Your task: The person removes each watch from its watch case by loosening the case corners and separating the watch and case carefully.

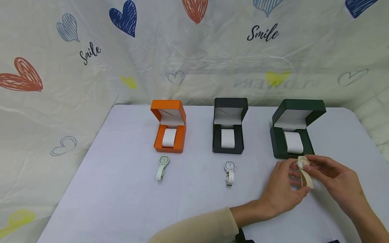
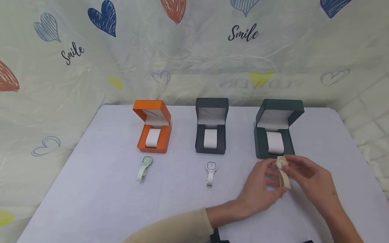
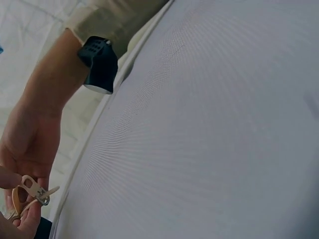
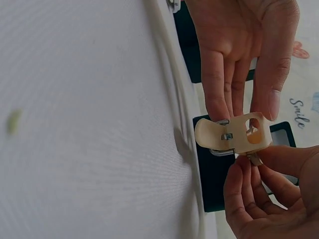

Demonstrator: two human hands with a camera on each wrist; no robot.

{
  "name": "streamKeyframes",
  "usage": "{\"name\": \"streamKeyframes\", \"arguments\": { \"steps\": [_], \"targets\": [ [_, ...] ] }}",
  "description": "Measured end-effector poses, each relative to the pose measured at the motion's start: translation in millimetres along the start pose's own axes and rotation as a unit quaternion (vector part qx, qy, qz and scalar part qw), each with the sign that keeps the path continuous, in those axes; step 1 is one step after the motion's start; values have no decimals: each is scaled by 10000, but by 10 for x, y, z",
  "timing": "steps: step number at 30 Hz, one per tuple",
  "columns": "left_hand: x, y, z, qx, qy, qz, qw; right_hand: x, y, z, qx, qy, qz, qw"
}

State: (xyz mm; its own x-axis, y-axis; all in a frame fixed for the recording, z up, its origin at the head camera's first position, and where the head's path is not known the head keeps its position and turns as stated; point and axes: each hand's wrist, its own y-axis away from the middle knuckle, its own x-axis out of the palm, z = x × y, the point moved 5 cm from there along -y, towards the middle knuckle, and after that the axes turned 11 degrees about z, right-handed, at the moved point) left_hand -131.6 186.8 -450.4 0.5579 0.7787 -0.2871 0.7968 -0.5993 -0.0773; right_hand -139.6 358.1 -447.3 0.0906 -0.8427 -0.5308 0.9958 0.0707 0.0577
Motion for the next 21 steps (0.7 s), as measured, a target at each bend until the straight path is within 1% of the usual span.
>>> {"name": "streamKeyframes", "arguments": {
  "steps": [5,11,15,18,21],
  "targets": [
    [5,10,31,-72,149,54,9998,17,10,-28,-11,-1,144,9999],
    [-2,46,67,-272,20,125,9995,61,34,-60,74,-39,344,9994],
    [-9,66,68,-333,-39,153,9993,82,39,-63,96,37,424,9990],
    [-11,71,70,-401,10,186,9990,89,36,-67,110,126,452,9988],
    [-8,75,81,-548,142,236,9981,92,41,-80,199,192,513,9983]
  ]
}}
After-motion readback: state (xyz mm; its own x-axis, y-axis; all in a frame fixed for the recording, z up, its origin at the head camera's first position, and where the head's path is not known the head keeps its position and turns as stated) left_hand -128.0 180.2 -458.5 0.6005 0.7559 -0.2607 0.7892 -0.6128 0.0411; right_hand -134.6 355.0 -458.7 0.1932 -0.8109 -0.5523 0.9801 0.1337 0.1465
